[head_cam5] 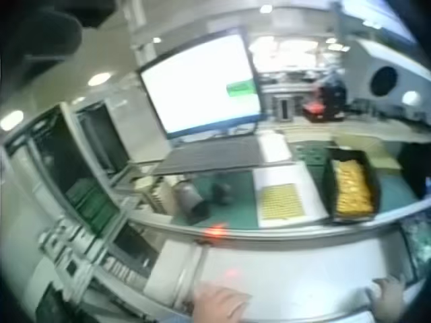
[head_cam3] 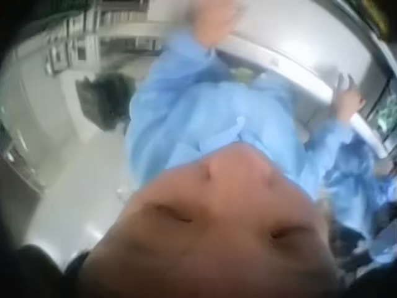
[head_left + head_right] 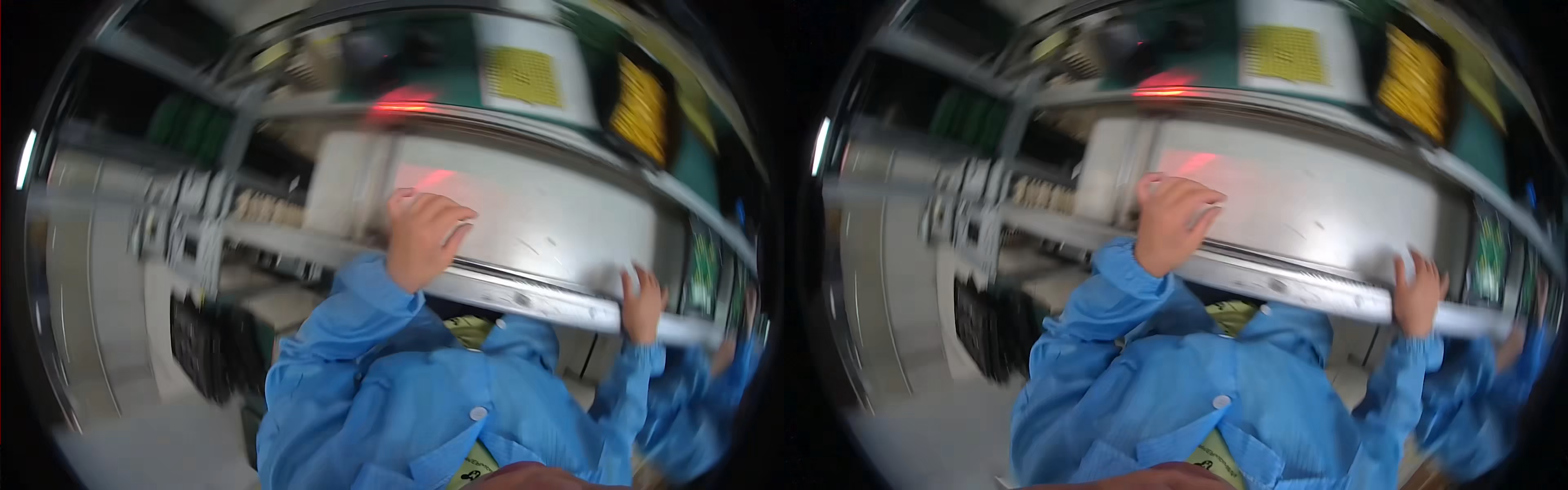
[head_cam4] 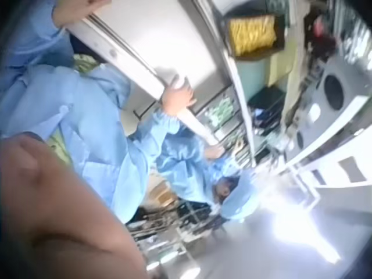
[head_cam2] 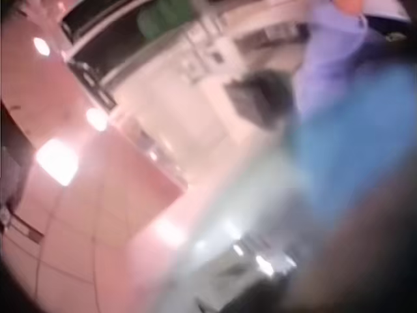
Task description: Placing small yellow electronic components onto a green printed circuit board at a manual assembly station.
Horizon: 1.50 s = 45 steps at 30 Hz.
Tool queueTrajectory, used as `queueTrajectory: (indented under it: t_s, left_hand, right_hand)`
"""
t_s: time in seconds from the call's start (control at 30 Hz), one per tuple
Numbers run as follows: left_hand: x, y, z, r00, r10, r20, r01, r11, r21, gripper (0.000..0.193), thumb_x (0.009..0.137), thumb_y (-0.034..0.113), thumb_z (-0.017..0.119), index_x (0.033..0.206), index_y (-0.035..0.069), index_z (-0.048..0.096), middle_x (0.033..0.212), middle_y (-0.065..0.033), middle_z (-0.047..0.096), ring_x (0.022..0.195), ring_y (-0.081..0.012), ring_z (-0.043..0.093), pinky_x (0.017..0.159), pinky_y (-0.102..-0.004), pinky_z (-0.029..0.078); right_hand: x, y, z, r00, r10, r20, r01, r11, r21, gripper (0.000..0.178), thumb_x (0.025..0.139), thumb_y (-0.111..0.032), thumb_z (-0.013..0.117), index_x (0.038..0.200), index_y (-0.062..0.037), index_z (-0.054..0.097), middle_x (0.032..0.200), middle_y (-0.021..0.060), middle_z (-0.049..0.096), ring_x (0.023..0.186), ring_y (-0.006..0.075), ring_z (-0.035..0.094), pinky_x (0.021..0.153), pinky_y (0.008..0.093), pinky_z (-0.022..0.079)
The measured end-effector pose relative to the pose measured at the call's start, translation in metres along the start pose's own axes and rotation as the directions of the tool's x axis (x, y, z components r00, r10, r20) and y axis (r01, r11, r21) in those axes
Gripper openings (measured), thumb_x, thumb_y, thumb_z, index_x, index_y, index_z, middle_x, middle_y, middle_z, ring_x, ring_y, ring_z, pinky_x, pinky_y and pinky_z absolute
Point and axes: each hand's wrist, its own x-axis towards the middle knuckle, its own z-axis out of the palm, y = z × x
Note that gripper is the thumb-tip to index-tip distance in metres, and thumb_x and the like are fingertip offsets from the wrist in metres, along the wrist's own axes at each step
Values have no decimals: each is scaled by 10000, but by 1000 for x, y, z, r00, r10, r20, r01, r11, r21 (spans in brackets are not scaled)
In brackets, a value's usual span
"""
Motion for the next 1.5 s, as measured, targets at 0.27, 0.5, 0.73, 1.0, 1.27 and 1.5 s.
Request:
queueTrajectory:
  t_s: [0.27,0.5,0.73,1.0,1.27,1.5]
  left_hand:
    - [-158,-114,-139,835,-208,-510,423,835,352,444,801,179,869,1225,164,741,1201,-81,649,1141,-338,587,978,-466,447]
    - [-324,-103,-261,795,-200,-573,601,383,701,659,784,328,902,1378,168,666,1181,-93,592,1094,-337,568,959,-480,462]
    - [-384,-87,-308,660,-490,-569,718,190,670,630,882,398,817,1423,153,608,1139,-94,591,1091,-310,577,936,-441,458]
    - [-284,-58,-250,799,-315,-512,593,272,758,618,821,160,739,1431,235,679,968,-25,545,901,-226,590,769,-365,462]
    - [-113,-39,-153,935,306,-179,-146,792,593,626,710,191,700,1317,317,791,835,43,485,744,-153,543,679,-308,437]
    - [-17,-53,-45,838,543,-64,-466,771,434,563,833,214,682,1385,313,718,883,53,499,816,-142,552,751,-298,451]
  right_hand:
    - [29,-84,5,860,-499,-112,507,804,312,403,1081,-232,621,1422,-18,607,1352,198,657,1246,358,636,1065,458,497]
    - [42,-168,6,729,-668,149,507,674,538,296,1111,-182,544,1260,28,691,1148,170,717,1047,258,681,951,365,532]
    - [41,-195,13,645,-686,335,314,638,703,378,1140,-258,511,1186,63,707,1038,146,750,975,211,682,920,342,533]
    - [40,-187,4,675,-708,208,499,645,579,300,1094,-204,563,1172,35,727,1041,194,759,959,287,724,898,356,552]
    - [47,-276,10,575,-812,102,94,189,977,554,1108,-274,578,1581,-23,436,1396,137,651,1158,205,683,990,363,544]
    - [45,-286,8,734,-665,137,-261,-90,961,435,1082,-178,638,1464,-43,482,1268,54,694,1060,135,698,872,297,594]
